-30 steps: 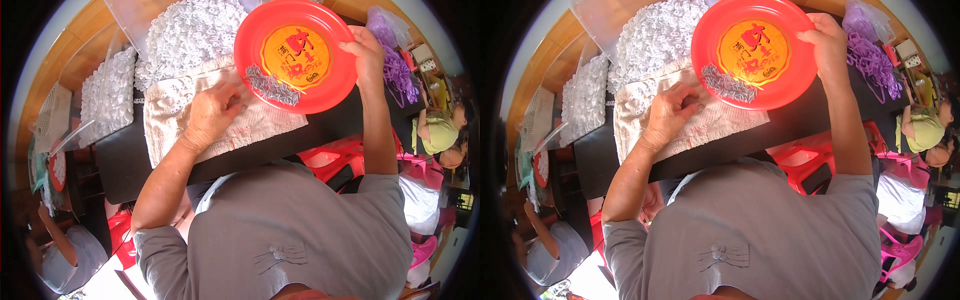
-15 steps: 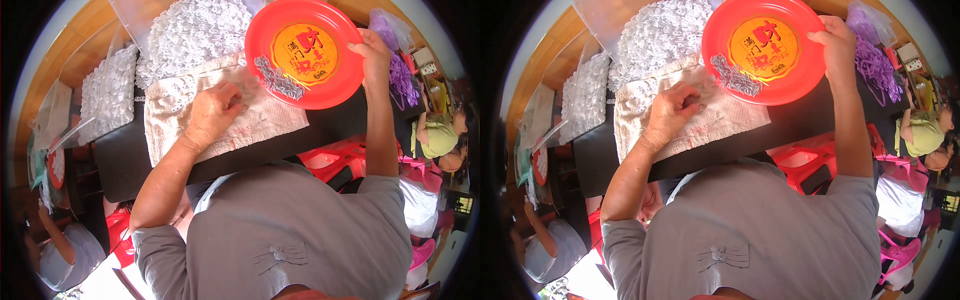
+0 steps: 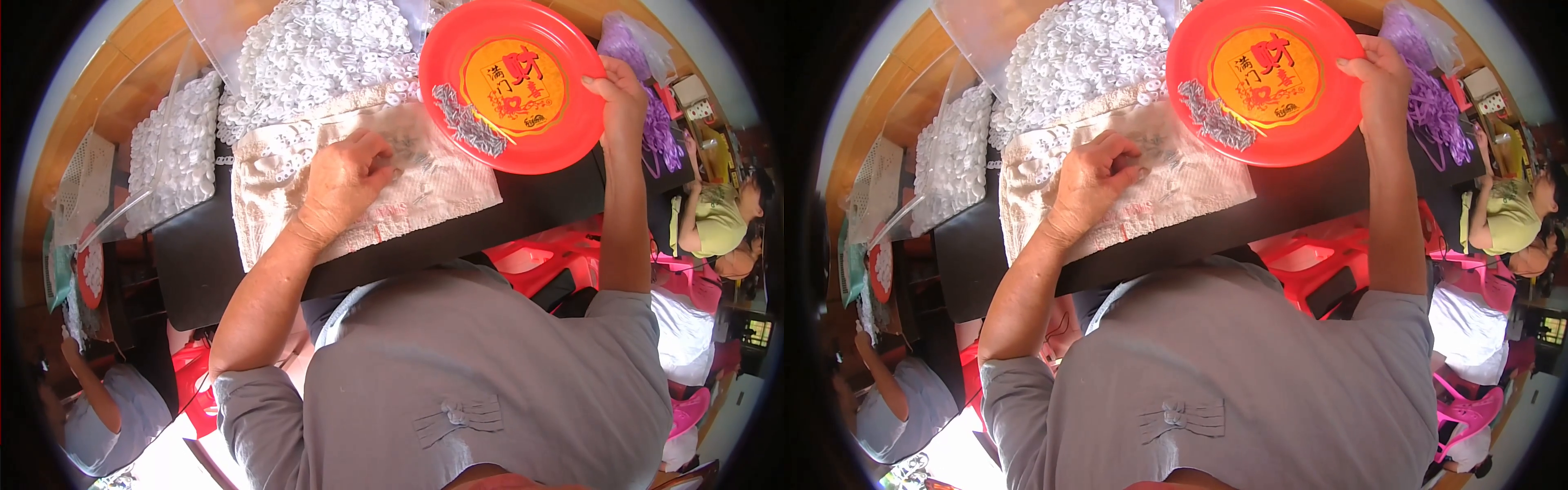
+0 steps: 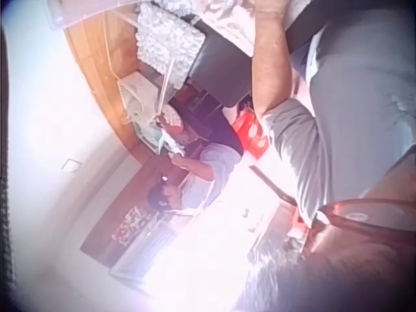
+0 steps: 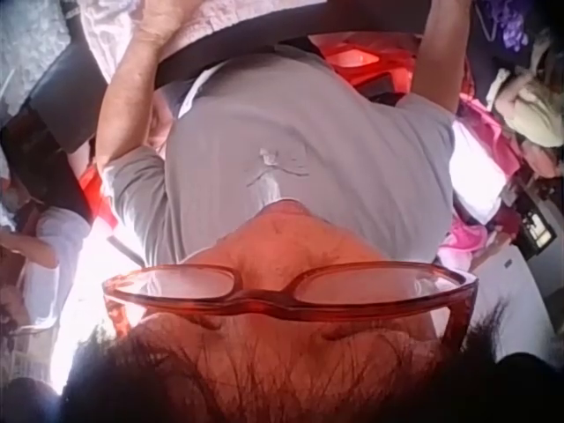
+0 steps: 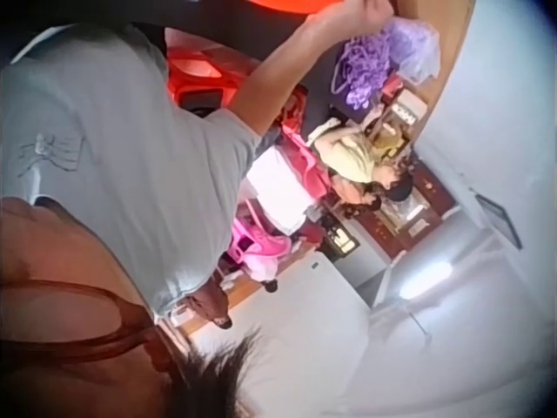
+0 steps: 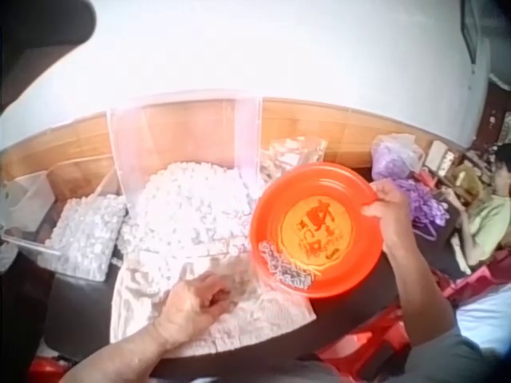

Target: Assembling small white plastic components by manually inserting metal clips into them at a workbench.

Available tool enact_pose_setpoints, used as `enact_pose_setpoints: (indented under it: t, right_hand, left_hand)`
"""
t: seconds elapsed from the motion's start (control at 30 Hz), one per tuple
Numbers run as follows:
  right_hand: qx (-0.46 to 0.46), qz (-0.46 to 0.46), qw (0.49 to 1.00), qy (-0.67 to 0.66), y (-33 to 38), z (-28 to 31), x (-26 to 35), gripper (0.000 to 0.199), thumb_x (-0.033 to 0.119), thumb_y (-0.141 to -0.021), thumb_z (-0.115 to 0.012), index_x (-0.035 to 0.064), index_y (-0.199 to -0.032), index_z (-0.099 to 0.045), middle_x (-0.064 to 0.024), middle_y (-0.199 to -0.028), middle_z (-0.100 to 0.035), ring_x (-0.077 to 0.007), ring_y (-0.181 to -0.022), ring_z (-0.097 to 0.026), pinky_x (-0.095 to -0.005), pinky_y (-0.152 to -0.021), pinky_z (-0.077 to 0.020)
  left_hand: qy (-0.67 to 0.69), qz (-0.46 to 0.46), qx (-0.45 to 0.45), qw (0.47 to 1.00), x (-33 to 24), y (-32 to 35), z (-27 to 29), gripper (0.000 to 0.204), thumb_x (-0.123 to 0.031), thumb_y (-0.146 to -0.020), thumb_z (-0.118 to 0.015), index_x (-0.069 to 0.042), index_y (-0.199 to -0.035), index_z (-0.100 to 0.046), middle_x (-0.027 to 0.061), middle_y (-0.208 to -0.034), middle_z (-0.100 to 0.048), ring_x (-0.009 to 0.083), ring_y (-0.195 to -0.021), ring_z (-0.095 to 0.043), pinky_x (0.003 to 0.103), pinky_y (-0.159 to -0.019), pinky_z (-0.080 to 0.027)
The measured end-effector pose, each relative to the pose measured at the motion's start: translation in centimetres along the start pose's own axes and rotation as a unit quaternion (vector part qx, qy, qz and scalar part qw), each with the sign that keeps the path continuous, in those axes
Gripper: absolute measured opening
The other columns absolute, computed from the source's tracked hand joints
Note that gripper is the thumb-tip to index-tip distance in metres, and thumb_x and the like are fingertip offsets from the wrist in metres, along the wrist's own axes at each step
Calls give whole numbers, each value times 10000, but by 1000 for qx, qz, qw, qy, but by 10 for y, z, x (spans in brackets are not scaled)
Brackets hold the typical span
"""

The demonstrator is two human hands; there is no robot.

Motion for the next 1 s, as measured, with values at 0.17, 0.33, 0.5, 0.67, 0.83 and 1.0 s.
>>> enact_pose_setpoints:
  t: [0.17, 0.33, 0.5, 0.67, 0.83, 1.0]
  right_hand:
    - [-2, 0, 1000, -18, -1, 0, -3, 292, -96, -732, -597, -40, -1019, -600, -112, -903, -667, -169, -803, -639, -266, -749, -504]
    - [-5, 2, 1000, 5, -3, 5, -8, 303, -90, -746, -595, -48, -1046, -596, -117, -942, -669, -175, -847, -638, -268, -785, -498]
    - [-4, -7, 1000, 27, -2, 4, -6, 313, -84, -754, -599, -54, -1065, -594, -124, -979, -672, -183, -888, -639, -275, -819, -494]
    - [-3, -20, 1000, -2, -2, 2, -7, 319, -85, -749, -603, -54, -1065, -587, -129, -981, -670, -188, -889, -642, -276, -821, -494]
    - [-13, -25, 1000, -8, -6, 13, -18, 317, -91, -752, -595, -51, -1066, -584, -126, -979, -667, -187, -887, -642, -276, -819, -494]
    - [-28, -32, 999, -12, -5, 21, -23, 314, -93, -754, -591, -53, -1065, -583, -122, -976, -665, -187, -887, -642, -277, -817, -495]
  left_hand:
    - [-10, 9, 6, 1000, 1, 0, 0, 220, -53, -742, -735, -27, -935, -632, 79, -830, -654, 166, -732, -658, 280, -672, -513]
    - [-20, 3, 8, 1000, 0, 0, 0, 223, -51, -741, -730, -28, -941, -634, 85, -828, -653, 166, -733, -659, 284, -670, -515]
    - [-11, 11, 10, 1000, 0, 1, 0, 222, -54, -743, -731, -24, -940, -633, 85, -828, -652, 165, -734, -659, 282, -670, -514]
    - [-14, 8, 10, 1000, 1, 1, 0, 221, -56, -745, -731, -23, -941, -633, 87, -828, -655, 163, -736, -662, 283, -669, -515]
    - [-4, -5, -7, 1000, 0, 0, 0, 176, -79, -720, -714, -59, -861, -611, 73, -837, -633, 229, -708, -675, 349, -630, -511]
    - [-20, 8, 8, 1000, -3, 0, 1, 217, -55, -748, -730, -24, -938, -632, 81, -823, -653, 152, -723, -657, 277, -656, -513]
Point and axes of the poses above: each hand's wrist, its own y-axis away from the middle knuckle, its own z-axis out of the back of the hand, x = y × z, the point moved 6 cm from there along -y, towards the middle knuckle
